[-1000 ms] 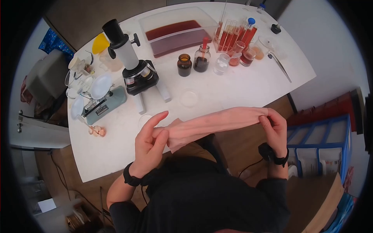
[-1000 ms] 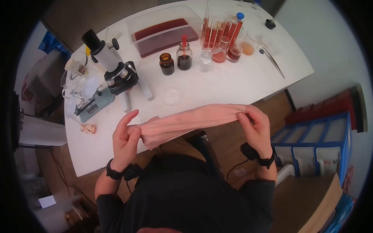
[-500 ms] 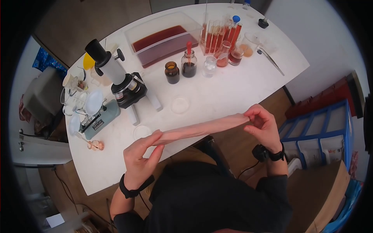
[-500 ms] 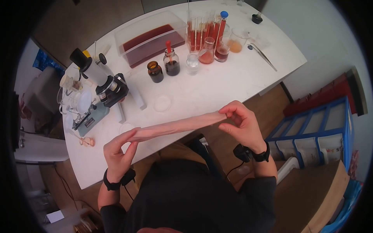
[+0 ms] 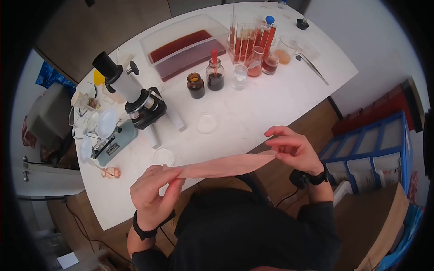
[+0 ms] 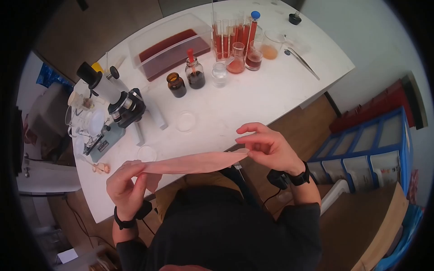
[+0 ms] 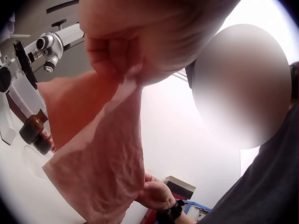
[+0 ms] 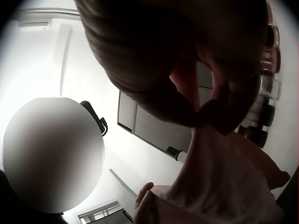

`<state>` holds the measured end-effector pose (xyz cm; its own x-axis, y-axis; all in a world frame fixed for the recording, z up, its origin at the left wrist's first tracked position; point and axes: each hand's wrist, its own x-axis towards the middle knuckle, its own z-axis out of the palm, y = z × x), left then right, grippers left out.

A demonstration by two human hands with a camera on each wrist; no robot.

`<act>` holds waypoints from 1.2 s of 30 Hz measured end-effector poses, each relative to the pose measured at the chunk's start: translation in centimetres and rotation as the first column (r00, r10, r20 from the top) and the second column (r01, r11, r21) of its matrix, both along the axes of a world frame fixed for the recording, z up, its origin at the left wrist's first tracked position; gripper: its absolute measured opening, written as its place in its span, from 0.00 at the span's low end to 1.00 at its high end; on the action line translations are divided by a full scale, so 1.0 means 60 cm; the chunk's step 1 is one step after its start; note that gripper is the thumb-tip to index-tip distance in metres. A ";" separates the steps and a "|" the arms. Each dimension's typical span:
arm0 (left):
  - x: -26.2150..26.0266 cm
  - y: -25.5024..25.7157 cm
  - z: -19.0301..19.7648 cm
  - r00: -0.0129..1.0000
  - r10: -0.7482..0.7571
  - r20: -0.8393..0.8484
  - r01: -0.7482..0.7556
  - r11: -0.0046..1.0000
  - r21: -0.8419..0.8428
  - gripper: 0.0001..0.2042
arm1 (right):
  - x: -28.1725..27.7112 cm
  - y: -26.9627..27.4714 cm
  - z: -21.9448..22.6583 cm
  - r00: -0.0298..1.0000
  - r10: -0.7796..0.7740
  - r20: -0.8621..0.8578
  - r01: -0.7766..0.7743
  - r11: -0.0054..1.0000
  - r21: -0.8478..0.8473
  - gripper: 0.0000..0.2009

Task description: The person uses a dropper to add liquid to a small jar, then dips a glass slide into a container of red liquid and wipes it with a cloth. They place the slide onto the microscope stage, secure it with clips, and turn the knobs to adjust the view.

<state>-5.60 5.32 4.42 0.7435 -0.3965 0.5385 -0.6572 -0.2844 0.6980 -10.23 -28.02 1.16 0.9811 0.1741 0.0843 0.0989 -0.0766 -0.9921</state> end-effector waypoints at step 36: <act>-0.004 0.054 0.005 0.937 -0.093 -0.337 0.004 0.967 -0.256 0.04 | 0.104 0.082 -0.042 0.976 0.052 -0.210 0.042 0.906 0.421 0.13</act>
